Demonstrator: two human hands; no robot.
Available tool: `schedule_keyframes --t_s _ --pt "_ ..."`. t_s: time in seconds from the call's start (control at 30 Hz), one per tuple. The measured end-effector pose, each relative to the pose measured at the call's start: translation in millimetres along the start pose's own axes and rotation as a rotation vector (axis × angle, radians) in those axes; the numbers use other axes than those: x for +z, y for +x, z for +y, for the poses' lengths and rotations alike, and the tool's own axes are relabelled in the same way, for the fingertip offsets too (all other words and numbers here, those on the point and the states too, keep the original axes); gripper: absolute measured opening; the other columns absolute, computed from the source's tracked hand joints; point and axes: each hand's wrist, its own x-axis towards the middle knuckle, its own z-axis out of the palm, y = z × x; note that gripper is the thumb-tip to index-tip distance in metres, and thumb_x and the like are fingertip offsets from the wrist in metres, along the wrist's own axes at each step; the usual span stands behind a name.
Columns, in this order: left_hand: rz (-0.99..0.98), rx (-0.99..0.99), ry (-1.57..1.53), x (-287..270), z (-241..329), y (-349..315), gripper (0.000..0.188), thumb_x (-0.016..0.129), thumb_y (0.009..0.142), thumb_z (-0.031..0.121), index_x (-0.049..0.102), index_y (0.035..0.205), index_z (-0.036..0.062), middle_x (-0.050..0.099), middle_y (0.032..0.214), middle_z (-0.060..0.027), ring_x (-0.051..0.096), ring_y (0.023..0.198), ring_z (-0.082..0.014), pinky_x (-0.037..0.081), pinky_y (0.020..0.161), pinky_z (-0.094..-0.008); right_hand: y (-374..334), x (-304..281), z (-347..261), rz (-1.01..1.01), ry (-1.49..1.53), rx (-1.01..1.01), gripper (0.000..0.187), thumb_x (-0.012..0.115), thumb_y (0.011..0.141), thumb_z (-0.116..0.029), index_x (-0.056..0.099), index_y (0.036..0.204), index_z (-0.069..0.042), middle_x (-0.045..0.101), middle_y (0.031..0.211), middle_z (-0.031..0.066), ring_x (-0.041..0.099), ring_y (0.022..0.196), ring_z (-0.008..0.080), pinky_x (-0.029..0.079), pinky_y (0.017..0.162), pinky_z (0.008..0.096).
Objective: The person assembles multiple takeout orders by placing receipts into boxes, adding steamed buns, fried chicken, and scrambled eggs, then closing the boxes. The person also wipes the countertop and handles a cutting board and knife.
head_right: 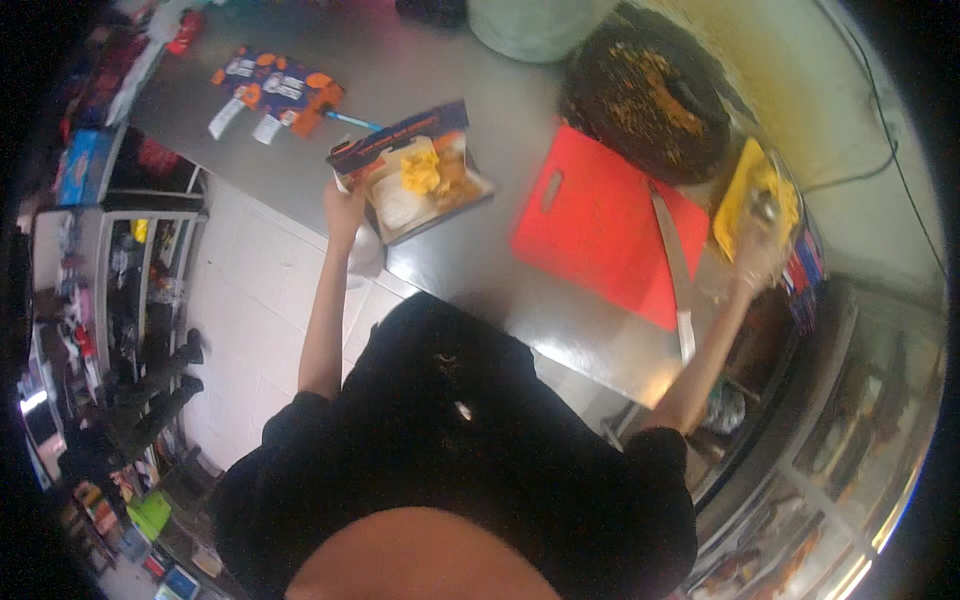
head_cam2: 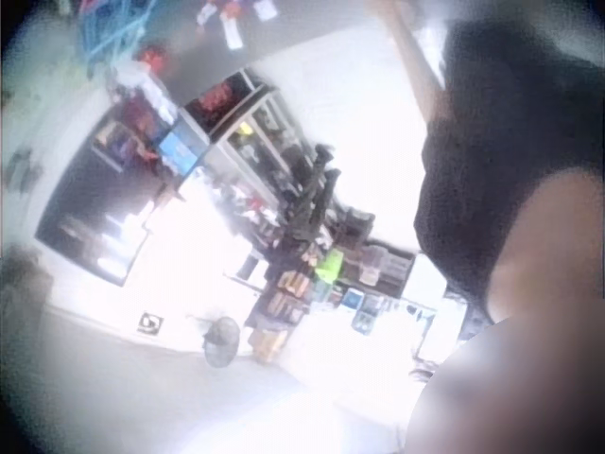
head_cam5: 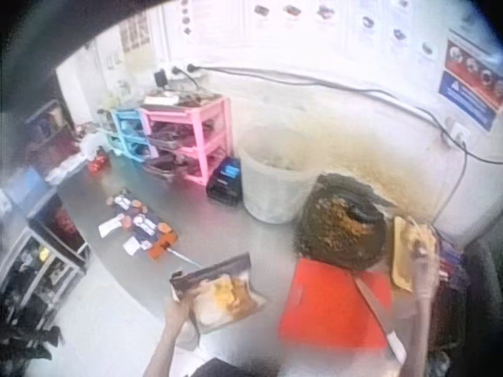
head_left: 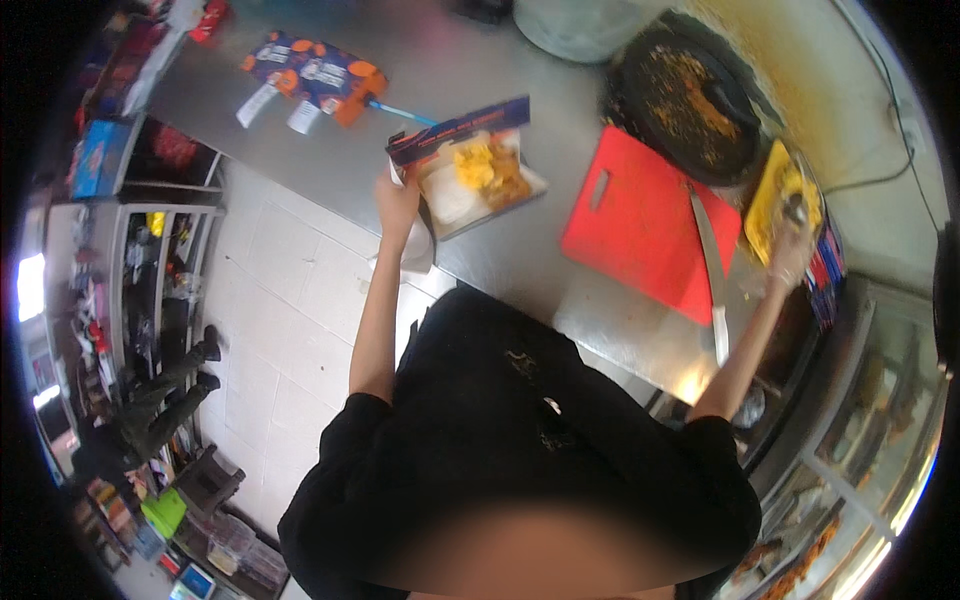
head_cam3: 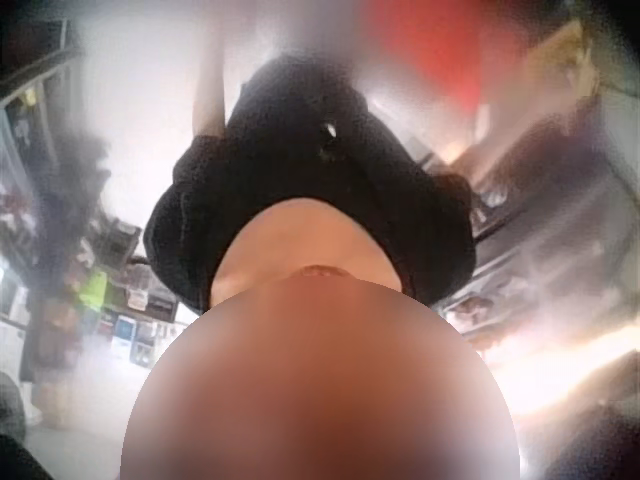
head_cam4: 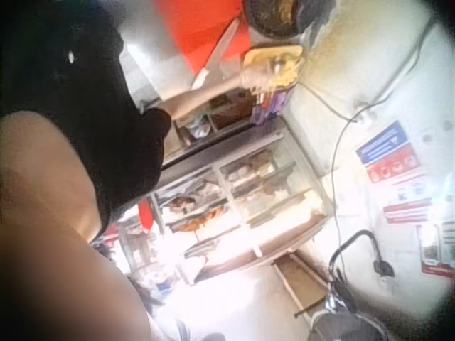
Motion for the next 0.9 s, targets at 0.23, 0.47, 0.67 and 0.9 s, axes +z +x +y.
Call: schedule_keyframes --t_s 0.23,0.47,0.67,0.9 --pt "-0.114 0.07 0.105 -14.3 -26.5 98.0 0.02 0.063 0.081 0.012 0.062 0.098 0.0007 0.066 0.08 -0.0143 0.064 0.074 -0.0236 0.047 0.067 -0.0352 84.9 -29.6 123.1 -0.222 -1.166 -0.124 0.032 0.051 0.083 -0.019 0.06 0.11 -0.003 0.063 0.1 0.0214 0.058 0.096 0.0395 0.045 0.083 0.0452" --pt "-0.245 0.124 0.212 -29.8 2.9 159.3 0.031 0.056 0.084 0.009 0.056 0.115 0.003 0.061 0.097 -0.0111 0.057 0.086 -0.0211 0.045 0.08 -0.0304 70.5 -9.2 38.1 -0.136 -1.295 0.189 0.031 0.05 0.083 -0.019 0.062 0.108 -0.007 0.064 0.103 0.0179 0.062 0.095 0.034 0.049 0.081 0.0411" --pt "-0.672 -0.235 -0.97 -131.9 47.5 234.7 0.056 0.045 0.091 0.032 0.036 0.137 0.0015 0.056 0.113 -0.0066 0.056 0.082 -0.0121 0.048 0.084 -0.0331 90.8 76.9 -89.0 -0.131 -1.42 -0.583 0.028 0.05 0.088 -0.022 0.059 0.11 -0.007 0.063 0.107 0.0137 0.061 0.097 0.0299 0.048 0.079 0.0367" --pt "-0.789 -0.19 -1.25 -149.4 56.5 308.1 0.059 0.042 0.094 0.029 0.025 0.137 -0.0069 0.043 0.133 -0.0198 0.047 0.119 -0.0282 0.036 0.103 -0.0443 173.1 325.1 -198.6 -0.864 -0.339 -0.203 0.043 0.052 0.092 -0.027 0.046 0.128 -0.004 0.058 0.116 0.011 0.055 0.104 0.0199 0.043 0.086 0.0287"
